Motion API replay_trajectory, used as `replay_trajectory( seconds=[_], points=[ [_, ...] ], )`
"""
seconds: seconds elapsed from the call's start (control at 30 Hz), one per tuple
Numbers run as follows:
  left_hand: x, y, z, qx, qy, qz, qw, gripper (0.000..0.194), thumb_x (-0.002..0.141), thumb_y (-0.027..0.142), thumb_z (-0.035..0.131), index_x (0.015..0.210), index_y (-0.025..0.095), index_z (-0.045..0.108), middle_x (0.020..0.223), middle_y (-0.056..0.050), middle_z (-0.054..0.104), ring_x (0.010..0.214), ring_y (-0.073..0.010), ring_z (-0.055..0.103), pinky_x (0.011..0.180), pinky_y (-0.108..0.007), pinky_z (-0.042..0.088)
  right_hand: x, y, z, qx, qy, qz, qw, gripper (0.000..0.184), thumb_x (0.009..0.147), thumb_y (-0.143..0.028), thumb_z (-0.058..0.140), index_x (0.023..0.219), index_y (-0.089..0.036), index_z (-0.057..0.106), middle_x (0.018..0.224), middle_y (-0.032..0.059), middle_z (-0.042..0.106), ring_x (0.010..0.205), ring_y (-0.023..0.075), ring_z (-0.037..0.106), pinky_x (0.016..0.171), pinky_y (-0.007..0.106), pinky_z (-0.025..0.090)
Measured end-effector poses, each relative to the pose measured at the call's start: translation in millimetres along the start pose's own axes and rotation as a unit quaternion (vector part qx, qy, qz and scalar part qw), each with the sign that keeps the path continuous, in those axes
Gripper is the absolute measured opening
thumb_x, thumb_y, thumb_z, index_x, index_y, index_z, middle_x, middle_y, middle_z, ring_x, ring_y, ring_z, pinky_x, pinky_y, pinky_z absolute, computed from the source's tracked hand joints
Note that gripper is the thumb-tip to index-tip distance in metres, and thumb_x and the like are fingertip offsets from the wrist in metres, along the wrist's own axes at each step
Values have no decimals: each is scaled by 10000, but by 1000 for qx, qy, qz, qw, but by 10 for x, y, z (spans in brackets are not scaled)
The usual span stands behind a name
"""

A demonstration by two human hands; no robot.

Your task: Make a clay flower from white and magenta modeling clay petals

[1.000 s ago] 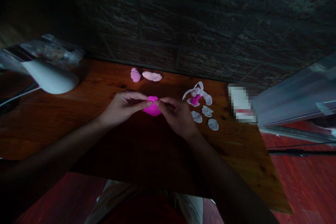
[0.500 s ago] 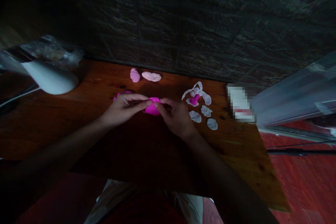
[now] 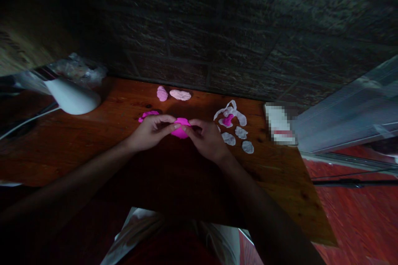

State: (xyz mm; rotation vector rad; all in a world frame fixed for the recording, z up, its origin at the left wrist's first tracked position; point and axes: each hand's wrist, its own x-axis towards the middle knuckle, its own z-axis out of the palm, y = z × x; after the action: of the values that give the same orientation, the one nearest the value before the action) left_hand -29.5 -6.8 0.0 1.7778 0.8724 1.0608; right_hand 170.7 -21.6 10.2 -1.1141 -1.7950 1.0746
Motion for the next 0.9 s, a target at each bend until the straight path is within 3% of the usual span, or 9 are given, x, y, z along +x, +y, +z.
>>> replay_trajectory(
  seconds=[0.3, 0.6, 0.9],
  points=[
    [-3, 59, 31, -50, 14, -33, 998, 178, 890, 306, 665, 822, 147, 708, 782, -23, 719, 671, -111, 619, 648, -225, 532, 34, 27, -46, 63, 10, 19, 998, 220, 874, -355, 680, 1014, -219, 783, 969, 28, 796, 902, 189, 728, 840, 335, 561],
    [-14, 37, 61, -118, 14, -94, 989, 179, 798, 313, 773, 860, 145, 758, 858, -40, 770, 731, -128, 669, 654, -226, 549, 20, 29, -9, 77, 44, 36, 995, 256, 846, -341, 715, 1054, -206, 777, 1065, 56, 795, 981, 212, 737, 910, 381, 570],
    [-11, 23, 34, -107, 22, -106, 988, 219, 778, 374, 795, 842, 166, 772, 836, -42, 778, 694, -130, 664, 608, -228, 534, 11, 24, -17, 83, 33, 34, 995, 226, 828, -359, 737, 1007, -229, 784, 1039, 34, 804, 960, 204, 746, 902, 386, 584]
  ],
)
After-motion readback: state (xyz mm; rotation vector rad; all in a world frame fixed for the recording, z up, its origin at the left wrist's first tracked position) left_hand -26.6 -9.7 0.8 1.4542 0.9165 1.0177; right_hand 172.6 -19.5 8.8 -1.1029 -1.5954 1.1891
